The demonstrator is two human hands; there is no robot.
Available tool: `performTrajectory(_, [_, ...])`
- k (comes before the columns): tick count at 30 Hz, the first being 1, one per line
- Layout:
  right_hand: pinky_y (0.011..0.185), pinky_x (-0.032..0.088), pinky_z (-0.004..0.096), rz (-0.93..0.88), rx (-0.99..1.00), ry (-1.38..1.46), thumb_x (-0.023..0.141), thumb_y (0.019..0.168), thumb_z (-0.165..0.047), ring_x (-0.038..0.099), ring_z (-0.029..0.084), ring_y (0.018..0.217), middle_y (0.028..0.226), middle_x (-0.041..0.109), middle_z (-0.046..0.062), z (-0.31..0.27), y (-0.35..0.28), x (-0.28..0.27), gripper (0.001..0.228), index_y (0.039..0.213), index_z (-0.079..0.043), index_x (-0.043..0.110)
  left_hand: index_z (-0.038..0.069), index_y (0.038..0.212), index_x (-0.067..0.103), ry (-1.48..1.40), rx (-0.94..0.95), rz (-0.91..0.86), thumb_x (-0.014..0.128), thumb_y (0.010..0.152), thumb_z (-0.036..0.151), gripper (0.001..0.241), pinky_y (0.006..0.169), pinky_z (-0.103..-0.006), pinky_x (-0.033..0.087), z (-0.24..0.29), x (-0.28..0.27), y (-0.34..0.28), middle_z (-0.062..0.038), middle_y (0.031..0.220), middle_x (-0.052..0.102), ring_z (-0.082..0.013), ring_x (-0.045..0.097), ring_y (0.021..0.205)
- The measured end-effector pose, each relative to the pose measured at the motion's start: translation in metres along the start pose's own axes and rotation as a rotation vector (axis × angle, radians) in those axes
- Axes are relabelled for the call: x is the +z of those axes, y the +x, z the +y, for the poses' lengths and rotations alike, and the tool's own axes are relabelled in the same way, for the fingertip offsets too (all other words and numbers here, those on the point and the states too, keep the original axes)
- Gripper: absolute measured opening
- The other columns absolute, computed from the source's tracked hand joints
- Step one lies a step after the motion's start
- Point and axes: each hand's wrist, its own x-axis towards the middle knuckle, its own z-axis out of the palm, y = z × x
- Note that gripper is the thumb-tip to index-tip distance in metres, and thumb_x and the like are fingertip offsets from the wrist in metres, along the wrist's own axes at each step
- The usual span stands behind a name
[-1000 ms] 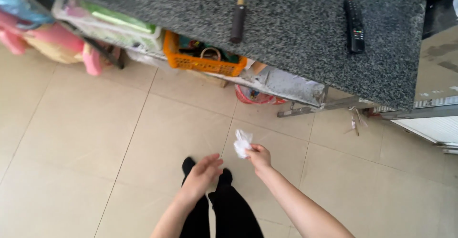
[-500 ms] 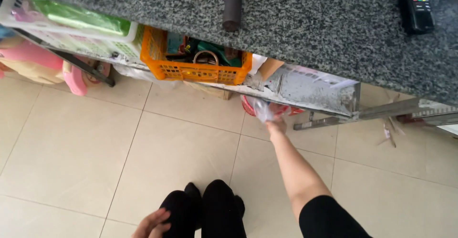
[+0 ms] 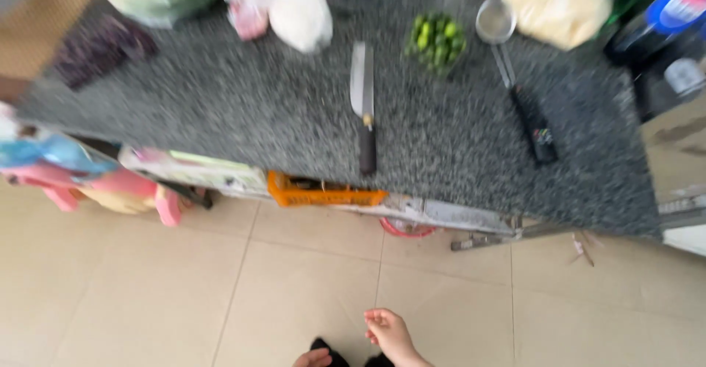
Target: Sorting and organizing small citrus fruits and other ingredients on a counter.
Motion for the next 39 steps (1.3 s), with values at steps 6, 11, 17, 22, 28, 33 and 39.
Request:
performTrajectory(6, [0.060, 0.049, 0.026, 0.059, -0.382, 0.233, 0.064, 0.099, -0.010, 0.064, 0.013, 0.070, 0.087, 0.069, 0.003, -0.145, -0.020, 0.017, 0.015, 0.108, -0.001, 0.072, 0.004, 0.129, 0.065, 0.433, 0.178, 0.050, 0.046, 0.086, -0.003, 0.047, 0.087, -0.0359, 0.063, 0.194, 0.099, -0.013, -0.012, 0.115, 0.079, -0.0221, 0.077, 0.092])
performTrajectory(11, [0.070, 0.055, 0.027, 0.123, -0.566, 0.290, 0.060, 0.099, -0.010, 0.068, 0.013, 0.080, 0.101, 0.074, 0.003, -0.287, -0.065, 0.021, 0.019, 0.112, -0.002, 0.070, 0.002, 0.131, 0.062, 0.467, 0.233, -0.057, 0.051, 0.089, -0.001, 0.044, 0.091, -0.0287, 0.059, 0.339, 0.201, -0.038, -0.009, 0.120, 0.076, -0.0142, 0.075, 0.100])
performTrajectory(17, [0.071, 0.056, 0.028, 0.130, -0.488, 0.279, 0.059, 0.100, -0.010, 0.069, 0.014, 0.080, 0.101, 0.075, 0.007, -0.335, -0.013, -0.006, 0.019, 0.114, -0.002, 0.069, 0.004, 0.134, 0.061, 0.465, 0.215, -0.129, 0.045, 0.091, -0.003, 0.047, 0.089, -0.0290, 0.056, 0.384, 0.243, 0.046, -0.009, 0.122, 0.074, -0.0144, 0.070, 0.093])
performTrajectory(22, [0.066, 0.052, 0.028, 0.144, -0.373, 0.233, 0.059, 0.099, -0.009, 0.066, 0.012, 0.076, 0.100, 0.073, 0.004, -0.395, 0.041, -0.040, 0.019, 0.114, -0.003, 0.068, 0.001, 0.133, 0.061, 0.363, 0.172, -0.055, 0.046, 0.093, -0.002, 0.043, 0.092, -0.0293, 0.056, 0.455, 0.286, 0.077, -0.009, 0.122, 0.072, -0.0142, 0.070, 0.097])
performTrajectory(28, [0.068, 0.053, 0.025, 0.075, -0.496, 0.026, 0.060, 0.101, -0.012, 0.065, 0.010, 0.075, 0.093, 0.072, 0.004, -0.483, 0.115, -0.046, 0.020, 0.115, -0.002, 0.069, -0.001, 0.134, 0.059, 0.296, 0.378, -0.053, 0.046, 0.093, -0.003, 0.043, 0.097, -0.0299, 0.055, 0.513, 0.305, 0.105, -0.010, 0.126, 0.071, -0.0136, 0.069, 0.106])
performTrajectory(33, [0.068, 0.053, 0.025, 0.022, -0.522, -0.044, 0.060, 0.101, -0.014, 0.065, 0.009, 0.076, 0.090, 0.070, 0.001, -0.550, 0.168, -0.025, 0.020, 0.114, -0.002, 0.069, 0.002, 0.135, 0.058, 0.321, 0.236, -0.026, 0.048, 0.094, 0.000, 0.042, 0.094, -0.0288, 0.054, 0.539, 0.287, 0.097, -0.009, 0.125, 0.072, -0.0146, 0.072, 0.103])
performTrajectory(39, [0.063, 0.048, 0.029, 0.171, -0.617, -0.262, 0.064, 0.100, -0.023, 0.059, 0.014, 0.072, 0.088, 0.067, 0.009, -0.629, 0.205, 0.041, 0.025, 0.120, -0.009, 0.071, 0.005, 0.136, 0.061, 0.410, 0.155, 0.038, 0.048, 0.095, 0.003, 0.043, 0.086, -0.0268, 0.052, 0.568, 0.231, 0.105, -0.007, 0.126, 0.074, -0.0148, 0.070, 0.100])
